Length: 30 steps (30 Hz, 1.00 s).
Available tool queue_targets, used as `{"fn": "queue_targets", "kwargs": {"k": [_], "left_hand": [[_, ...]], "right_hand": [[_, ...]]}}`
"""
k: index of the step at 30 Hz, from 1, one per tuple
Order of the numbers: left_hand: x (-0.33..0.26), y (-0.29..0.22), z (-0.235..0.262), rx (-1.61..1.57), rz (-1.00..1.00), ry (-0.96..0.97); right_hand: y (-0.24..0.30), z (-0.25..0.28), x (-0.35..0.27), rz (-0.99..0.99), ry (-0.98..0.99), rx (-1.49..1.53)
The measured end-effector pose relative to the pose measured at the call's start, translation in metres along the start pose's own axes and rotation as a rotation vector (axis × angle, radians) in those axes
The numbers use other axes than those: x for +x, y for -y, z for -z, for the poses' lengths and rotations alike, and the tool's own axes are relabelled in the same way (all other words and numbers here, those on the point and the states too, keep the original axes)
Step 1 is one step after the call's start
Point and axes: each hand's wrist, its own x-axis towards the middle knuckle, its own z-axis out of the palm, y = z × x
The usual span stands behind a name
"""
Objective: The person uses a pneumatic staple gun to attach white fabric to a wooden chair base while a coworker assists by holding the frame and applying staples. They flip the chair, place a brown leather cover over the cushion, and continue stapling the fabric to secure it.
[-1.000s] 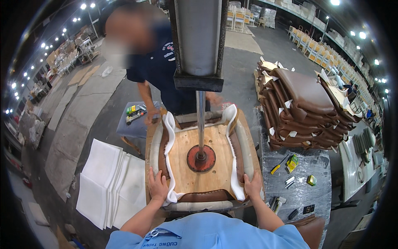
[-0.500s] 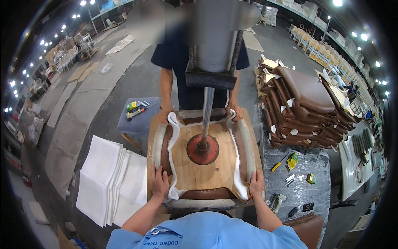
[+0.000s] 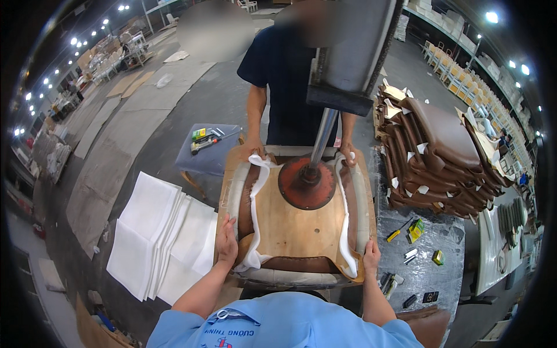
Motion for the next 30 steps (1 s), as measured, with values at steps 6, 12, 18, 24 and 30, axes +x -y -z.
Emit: {"fn": "queue_targets", "kwargs": {"k": [6,12,18,24,30], "left_hand": [[-0.005,0.003,0.000,-0.047,-0.041,-0.012],[-0.008,0.004,0.002,-0.087,-0.104,-0.004],[-0.007,0.003,0.007,-0.183,0.069,0.039],[-0.011,0.005,0.001,0.075,-0.202,-0.046],[-0.014,-0.003,-0.001,0.264,-0.189,-0.039]], "right_hand": [[-0.001,0.001,0.008,0.028,0.019,-0.074],[0.012,0.003,0.007,0.051,0.021,-0.105],[0.030,0.001,-0.002,-0.034,0.040,0.039],[0.035,-0.002,-0.002,0.050,0.080,0.059],[0.030,-0.003,-0.004,0.084,0.001,-0.051]]}}
